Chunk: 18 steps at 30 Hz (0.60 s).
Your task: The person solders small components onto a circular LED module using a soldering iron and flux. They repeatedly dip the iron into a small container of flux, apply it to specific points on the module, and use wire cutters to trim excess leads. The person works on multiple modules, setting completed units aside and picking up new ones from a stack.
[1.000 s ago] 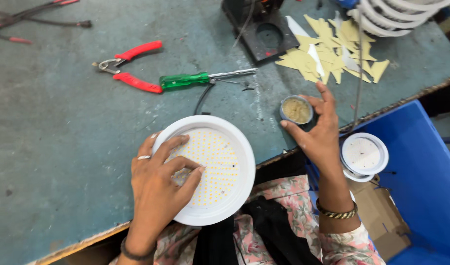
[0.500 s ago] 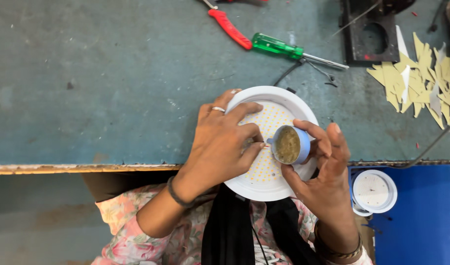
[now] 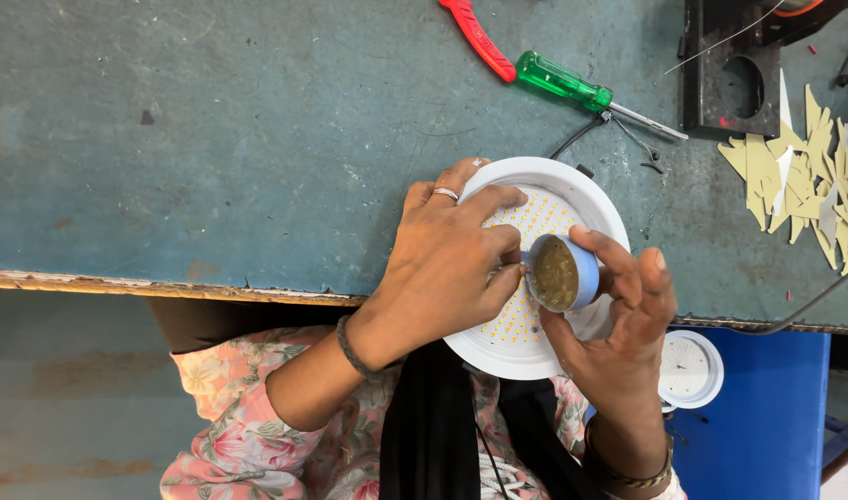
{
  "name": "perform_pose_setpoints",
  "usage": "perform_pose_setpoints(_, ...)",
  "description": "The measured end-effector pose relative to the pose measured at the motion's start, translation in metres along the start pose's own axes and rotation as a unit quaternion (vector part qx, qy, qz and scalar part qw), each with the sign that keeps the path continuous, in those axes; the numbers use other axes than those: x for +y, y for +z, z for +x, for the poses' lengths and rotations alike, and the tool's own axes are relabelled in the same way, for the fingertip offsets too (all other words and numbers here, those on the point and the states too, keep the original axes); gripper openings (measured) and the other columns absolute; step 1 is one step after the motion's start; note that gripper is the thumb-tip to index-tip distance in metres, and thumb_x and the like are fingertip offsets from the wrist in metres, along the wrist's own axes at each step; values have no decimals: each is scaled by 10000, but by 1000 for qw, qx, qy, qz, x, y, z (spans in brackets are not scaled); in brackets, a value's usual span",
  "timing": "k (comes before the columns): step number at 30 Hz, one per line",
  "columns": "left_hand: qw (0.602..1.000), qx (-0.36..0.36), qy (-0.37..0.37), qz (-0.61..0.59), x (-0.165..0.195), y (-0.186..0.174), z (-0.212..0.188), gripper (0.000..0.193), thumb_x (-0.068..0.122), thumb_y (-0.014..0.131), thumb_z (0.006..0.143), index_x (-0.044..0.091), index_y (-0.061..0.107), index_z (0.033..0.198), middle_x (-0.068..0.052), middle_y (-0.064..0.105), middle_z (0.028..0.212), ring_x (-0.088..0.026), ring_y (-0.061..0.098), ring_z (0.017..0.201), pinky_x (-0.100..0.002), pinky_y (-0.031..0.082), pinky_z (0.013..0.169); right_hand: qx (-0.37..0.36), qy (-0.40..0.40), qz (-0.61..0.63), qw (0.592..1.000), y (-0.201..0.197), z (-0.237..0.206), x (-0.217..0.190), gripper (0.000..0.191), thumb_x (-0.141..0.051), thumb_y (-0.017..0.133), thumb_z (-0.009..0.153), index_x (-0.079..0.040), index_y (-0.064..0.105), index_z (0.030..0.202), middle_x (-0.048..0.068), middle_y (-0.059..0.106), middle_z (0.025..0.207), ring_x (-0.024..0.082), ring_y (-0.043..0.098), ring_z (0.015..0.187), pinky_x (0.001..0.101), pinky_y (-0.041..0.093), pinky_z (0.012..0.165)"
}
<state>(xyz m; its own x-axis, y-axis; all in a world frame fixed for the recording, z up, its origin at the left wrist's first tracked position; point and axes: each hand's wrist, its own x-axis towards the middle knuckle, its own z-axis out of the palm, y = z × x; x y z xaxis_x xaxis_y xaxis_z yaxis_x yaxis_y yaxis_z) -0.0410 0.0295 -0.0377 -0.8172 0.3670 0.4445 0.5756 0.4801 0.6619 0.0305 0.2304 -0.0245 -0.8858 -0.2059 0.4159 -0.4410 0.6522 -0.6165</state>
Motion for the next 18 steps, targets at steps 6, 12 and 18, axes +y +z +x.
perform_pose_setpoints(6, 1000, 2, -3, 1, 0, 0, 0, 123, 252, 778, 764, 138, 744, 729, -50, 664, 1277, -432, 484, 1351, -555, 374, 998, 5, -4, -4, 1000, 2, -3, 0, 1189, 135, 803, 813, -330, 61, 1618, 254, 520, 1463, 273, 663, 1176, 338, 592, 908)
perform_pose_setpoints(12, 1000, 4, -4, 6, -1, 2, 0, 116, 243, 761, 763, 136, 739, 723, -48, 663, 1276, -430, 484, 1352, -557, 377, 999, 4, -7, -1, 1000, 1, -3, 0, 1209, 131, 810, 787, -334, 62, 1615, 254, 520, 1462, 271, 669, 1148, 338, 595, 892)
perform_pose_setpoints(18, 1000, 1, -4, 10, -1, 3, 0, 101, 237, 750, 754, 138, 745, 730, -52, 662, 1277, -430, 481, 1352, -559, 379, 1001, 4, -11, -6, 1000, 1, -3, 0, 1208, 126, 817, 793, -330, 56, 1614, 249, 537, 1454, 248, 679, 1112, 327, 595, 876)
